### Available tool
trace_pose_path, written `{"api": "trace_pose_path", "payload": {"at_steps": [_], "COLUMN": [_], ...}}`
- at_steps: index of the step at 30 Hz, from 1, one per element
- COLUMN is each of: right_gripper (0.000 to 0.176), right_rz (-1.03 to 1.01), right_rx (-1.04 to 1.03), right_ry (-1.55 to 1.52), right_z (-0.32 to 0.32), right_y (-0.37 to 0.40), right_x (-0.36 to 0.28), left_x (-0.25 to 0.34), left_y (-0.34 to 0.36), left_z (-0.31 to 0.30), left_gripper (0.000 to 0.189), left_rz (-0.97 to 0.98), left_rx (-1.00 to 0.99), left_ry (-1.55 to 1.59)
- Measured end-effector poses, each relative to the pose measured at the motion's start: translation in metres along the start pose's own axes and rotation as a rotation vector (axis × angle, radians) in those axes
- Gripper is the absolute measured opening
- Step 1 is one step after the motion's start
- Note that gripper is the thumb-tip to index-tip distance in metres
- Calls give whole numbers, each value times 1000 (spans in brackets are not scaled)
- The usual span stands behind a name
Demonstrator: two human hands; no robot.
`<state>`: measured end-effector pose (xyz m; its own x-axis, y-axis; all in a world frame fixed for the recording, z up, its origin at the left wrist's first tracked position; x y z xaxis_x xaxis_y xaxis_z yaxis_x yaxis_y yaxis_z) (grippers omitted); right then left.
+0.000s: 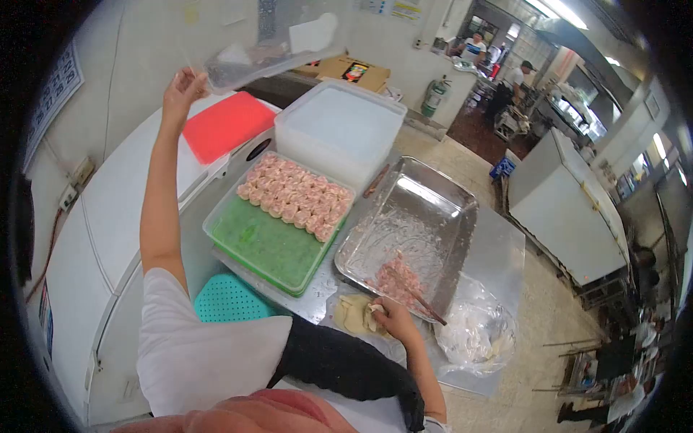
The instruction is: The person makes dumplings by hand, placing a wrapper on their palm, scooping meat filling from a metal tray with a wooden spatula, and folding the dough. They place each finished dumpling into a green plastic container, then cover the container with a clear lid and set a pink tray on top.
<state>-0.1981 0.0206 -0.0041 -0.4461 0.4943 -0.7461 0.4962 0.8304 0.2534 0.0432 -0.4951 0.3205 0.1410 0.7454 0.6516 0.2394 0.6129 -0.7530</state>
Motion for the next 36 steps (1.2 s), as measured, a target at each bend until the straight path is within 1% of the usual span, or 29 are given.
{"api": "trace_pose_path", "payload": {"at_steps": [1, 2, 4, 5, 6, 7, 8, 9, 11, 13, 14, 16, 17, 19, 20, 22, 24, 26, 28, 32, 36], "right_gripper": [22, 20, 21, 22, 22, 22, 23, 23, 23, 23, 23, 24, 25, 25, 26, 26, 27, 27, 28, 28, 28], "right_rz": [-49, -93, -60, -41, -28, -81, -136, -129, -149, -151, -161, -135, -109, -106, -111, -100, -87, -134, -118, -89, -106], "right_rx": [7, 16, 25, 14, 54, 46, 34, 65, 59, 96, 114, 124, 112, 125, 124, 118, 109, 120, 113, 63, 52], "right_ry": [-13, -26, -28, -26, -46, -54, -59, -78, -67, -70, -59, -44, -19, -25, -21, -37, -54, -7, -17, -27, -26], "right_z": [-2, -5, -8, -8, -14, -16, -18, -23, -29, -38, -44, -53, -53, -56, -58, -59, -60, -61, -59, -56, -50], "right_y": [1, 5, 9, 13, 17, 23, 29, 34, 44, 56, 60, 66, 71, 79, 80, 83, 84, 84, 81, 78, 74], "right_x": [-2, -1, 11, 18, 20, 16, 13, 15, 16, 15, 15, 21, 26, 38, 41, 48, 52, 49, 55, 57, 55], "left_x": [2, 5, 13, 20, 31, 42, 55, 68, 84, 90, 96, 87, 89, 84, 84, 84, 91, 102, 106, 116, 101], "left_y": [10, 18, 36, 46, 57, 67, 76, 83, 90, 95, 98, 104, 107, 110, 109, 111, 114, 120, 127, 135, 142], "left_z": [23, 42, 97, 120, 141, 161, 182, 198, 225, 246, 256, 269, 277, 293, 300, 312, 320, 325, 324, 307, 288], "left_gripper": [21, 21, 19, 19, 17, 15, 15, 14, 14, 10, 10, 9, 9, 9, 9, 8, 7, 6, 6, 7, 9], "left_rz": [-67, -59, -40, -27, -25, -27, -14, 9, 41, 13, 27, -127, -125, -206, -198, -248, -224, -202, -294, -281, -202], "left_rx": [-57, -75, -241, -274, -261, -249, -284, -274, -283, -221, -236, -144, -161, -138, -148, -156, -188, -221, -162, -123, -162], "left_ry": [130, 149, 336, 359, 403, 445, 462, 470, 488, 655, 666, 855, 860, 1023, 1028, 1126, 1171, 1214, 1309, 1316, 1108]}}
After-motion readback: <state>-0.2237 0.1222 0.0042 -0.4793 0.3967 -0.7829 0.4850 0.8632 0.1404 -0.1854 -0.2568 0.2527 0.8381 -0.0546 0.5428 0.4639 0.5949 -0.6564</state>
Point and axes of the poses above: each hand's wrist, its own y-axis away from the middle knuckle, its own z-axis out of the palm, x = y × z, the point moved 8 cm from there along -y, towards the middle knuckle, and after that the axes turned 6 degrees about z, right-handed, at the moved point
